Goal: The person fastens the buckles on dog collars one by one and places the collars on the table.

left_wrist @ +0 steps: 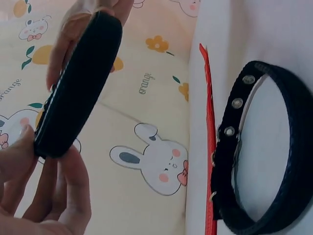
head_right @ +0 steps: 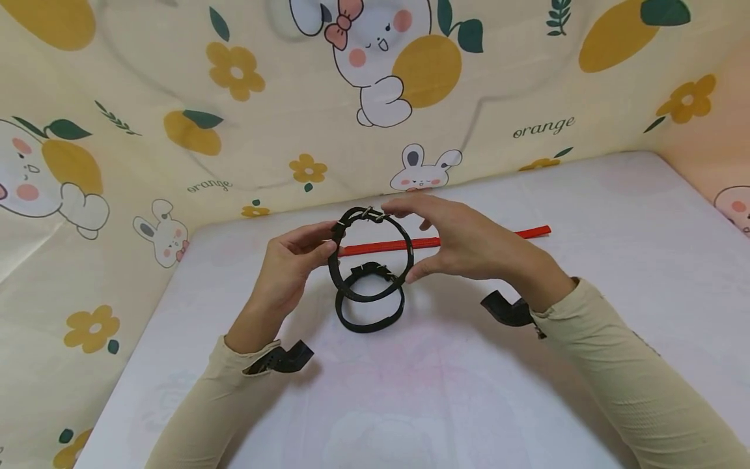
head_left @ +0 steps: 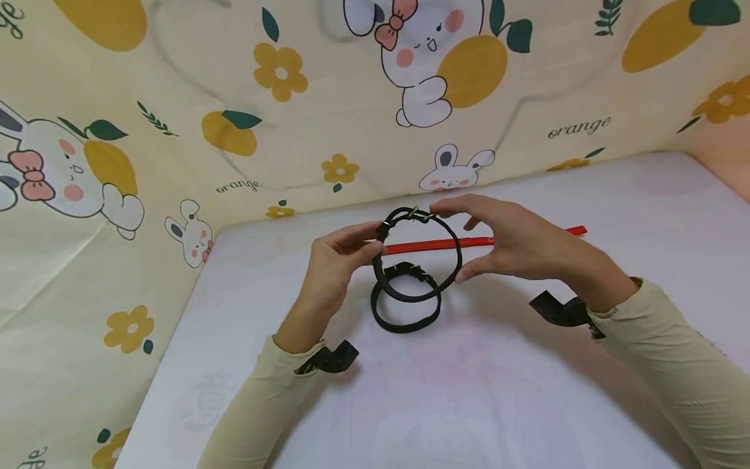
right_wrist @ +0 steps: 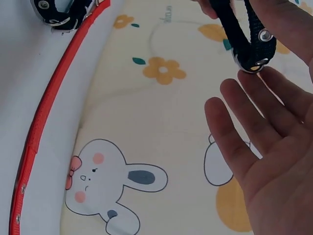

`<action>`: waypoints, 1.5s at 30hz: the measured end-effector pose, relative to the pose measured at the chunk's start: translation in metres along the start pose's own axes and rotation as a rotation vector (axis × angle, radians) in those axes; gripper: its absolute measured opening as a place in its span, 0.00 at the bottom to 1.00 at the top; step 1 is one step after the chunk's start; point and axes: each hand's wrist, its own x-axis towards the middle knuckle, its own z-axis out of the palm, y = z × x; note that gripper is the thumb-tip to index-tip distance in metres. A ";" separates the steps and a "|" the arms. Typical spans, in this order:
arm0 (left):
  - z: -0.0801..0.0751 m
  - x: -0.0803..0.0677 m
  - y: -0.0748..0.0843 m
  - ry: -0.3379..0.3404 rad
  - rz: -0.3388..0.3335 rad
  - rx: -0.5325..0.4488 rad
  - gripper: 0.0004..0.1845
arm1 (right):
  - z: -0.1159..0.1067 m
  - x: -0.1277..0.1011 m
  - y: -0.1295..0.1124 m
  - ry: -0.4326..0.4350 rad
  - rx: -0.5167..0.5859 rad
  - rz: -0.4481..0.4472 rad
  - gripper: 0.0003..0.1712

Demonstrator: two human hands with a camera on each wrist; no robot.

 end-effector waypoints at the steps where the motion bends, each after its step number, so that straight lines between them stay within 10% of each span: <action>1: -0.001 0.001 0.001 -0.020 -0.008 0.016 0.21 | 0.000 0.000 0.000 0.003 -0.002 0.004 0.54; 6: -0.012 0.006 0.004 -0.218 -0.009 0.157 0.30 | -0.003 -0.002 0.003 0.009 -0.024 0.021 0.49; 11: -0.013 0.009 0.004 -0.425 0.157 0.426 0.46 | -0.007 -0.009 0.011 -0.020 -0.023 0.110 0.49; 22: 0.023 0.022 -0.014 -0.364 0.156 0.689 0.45 | -0.013 -0.029 0.040 -0.109 -0.025 0.202 0.44; 45: 0.068 0.047 -0.049 -0.477 0.055 1.136 0.40 | -0.001 -0.051 0.078 -0.301 -0.054 0.308 0.38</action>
